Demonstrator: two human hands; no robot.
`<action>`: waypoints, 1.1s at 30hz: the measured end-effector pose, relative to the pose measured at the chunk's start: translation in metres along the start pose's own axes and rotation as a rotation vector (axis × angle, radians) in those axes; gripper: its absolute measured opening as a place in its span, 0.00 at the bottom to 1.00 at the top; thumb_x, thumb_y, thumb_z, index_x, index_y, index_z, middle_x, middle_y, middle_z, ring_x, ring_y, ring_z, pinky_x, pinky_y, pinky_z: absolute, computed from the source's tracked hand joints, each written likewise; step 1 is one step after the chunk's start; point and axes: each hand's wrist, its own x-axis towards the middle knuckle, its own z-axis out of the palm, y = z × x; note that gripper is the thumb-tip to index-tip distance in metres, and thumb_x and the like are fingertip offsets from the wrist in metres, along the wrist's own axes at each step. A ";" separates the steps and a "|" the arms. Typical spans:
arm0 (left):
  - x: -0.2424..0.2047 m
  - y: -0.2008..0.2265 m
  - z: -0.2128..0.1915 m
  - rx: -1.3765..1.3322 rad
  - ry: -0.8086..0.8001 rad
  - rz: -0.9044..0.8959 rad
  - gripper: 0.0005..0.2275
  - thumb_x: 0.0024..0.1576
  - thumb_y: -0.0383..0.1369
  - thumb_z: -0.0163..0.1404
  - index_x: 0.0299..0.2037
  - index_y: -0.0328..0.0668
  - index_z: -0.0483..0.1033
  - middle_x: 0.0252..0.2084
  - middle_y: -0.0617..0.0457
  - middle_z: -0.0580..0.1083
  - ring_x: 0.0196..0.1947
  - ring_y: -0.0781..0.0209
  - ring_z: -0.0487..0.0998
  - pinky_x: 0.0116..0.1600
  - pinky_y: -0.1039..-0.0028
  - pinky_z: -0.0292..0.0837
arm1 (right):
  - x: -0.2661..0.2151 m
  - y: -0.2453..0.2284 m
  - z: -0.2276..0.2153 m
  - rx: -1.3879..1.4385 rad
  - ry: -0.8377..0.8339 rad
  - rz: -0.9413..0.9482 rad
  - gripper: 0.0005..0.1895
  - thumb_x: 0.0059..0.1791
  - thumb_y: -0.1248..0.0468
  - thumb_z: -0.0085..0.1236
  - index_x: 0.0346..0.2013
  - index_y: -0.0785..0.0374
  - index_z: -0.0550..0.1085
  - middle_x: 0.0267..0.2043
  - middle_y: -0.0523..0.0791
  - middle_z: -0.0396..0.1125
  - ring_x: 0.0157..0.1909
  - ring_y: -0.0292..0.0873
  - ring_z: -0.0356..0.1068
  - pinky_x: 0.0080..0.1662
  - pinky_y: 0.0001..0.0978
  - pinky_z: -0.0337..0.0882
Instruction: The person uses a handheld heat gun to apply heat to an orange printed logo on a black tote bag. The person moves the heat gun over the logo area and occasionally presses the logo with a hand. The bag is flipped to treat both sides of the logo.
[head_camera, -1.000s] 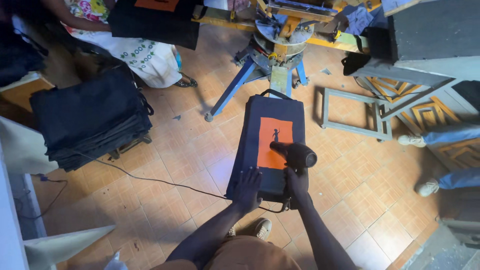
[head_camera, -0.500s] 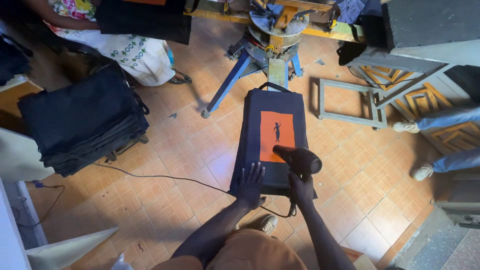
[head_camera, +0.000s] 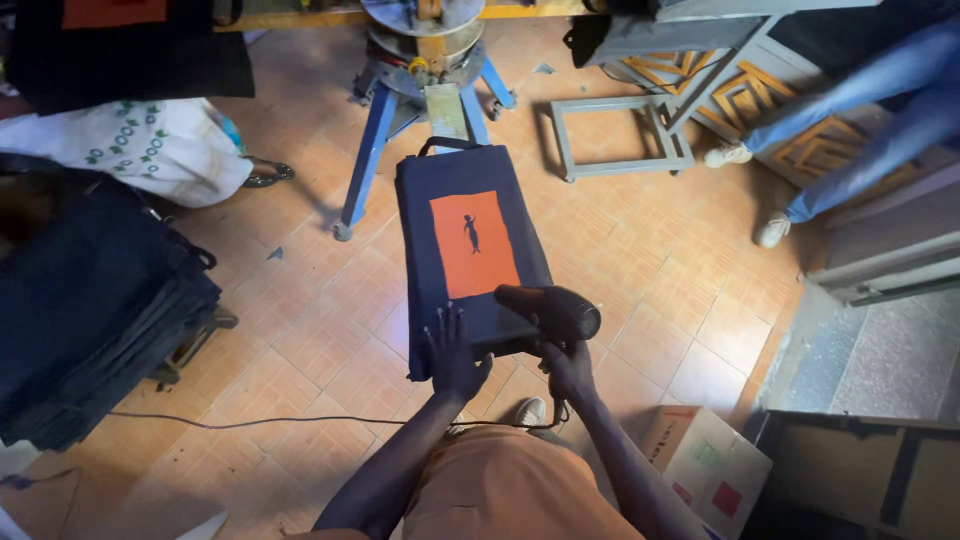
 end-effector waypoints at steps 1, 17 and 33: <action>0.000 0.000 0.013 -0.002 0.001 0.013 0.46 0.49 0.52 0.58 0.75 0.37 0.52 0.79 0.38 0.51 0.80 0.39 0.45 0.77 0.41 0.32 | 0.006 0.010 -0.003 0.005 0.011 -0.005 0.14 0.44 0.71 0.62 0.41 0.75 0.72 0.21 0.55 0.66 0.19 0.50 0.70 0.25 0.39 0.72; 0.014 0.047 0.038 -0.217 0.220 -0.386 0.28 0.42 0.45 0.64 0.54 0.55 0.73 0.63 0.49 0.67 0.62 0.43 0.70 0.58 0.49 0.70 | 0.032 -0.009 -0.039 0.068 -0.137 0.004 0.13 0.44 0.72 0.62 0.41 0.75 0.74 0.21 0.54 0.64 0.18 0.45 0.67 0.24 0.36 0.70; 0.001 0.043 0.046 -0.056 0.232 -0.261 0.24 0.45 0.48 0.61 0.51 0.55 0.73 0.56 0.53 0.69 0.54 0.50 0.73 0.61 0.55 0.64 | 0.016 -0.052 -0.049 -0.061 -0.149 0.059 0.10 0.41 0.68 0.61 0.33 0.71 0.73 0.17 0.49 0.64 0.17 0.44 0.70 0.27 0.37 0.70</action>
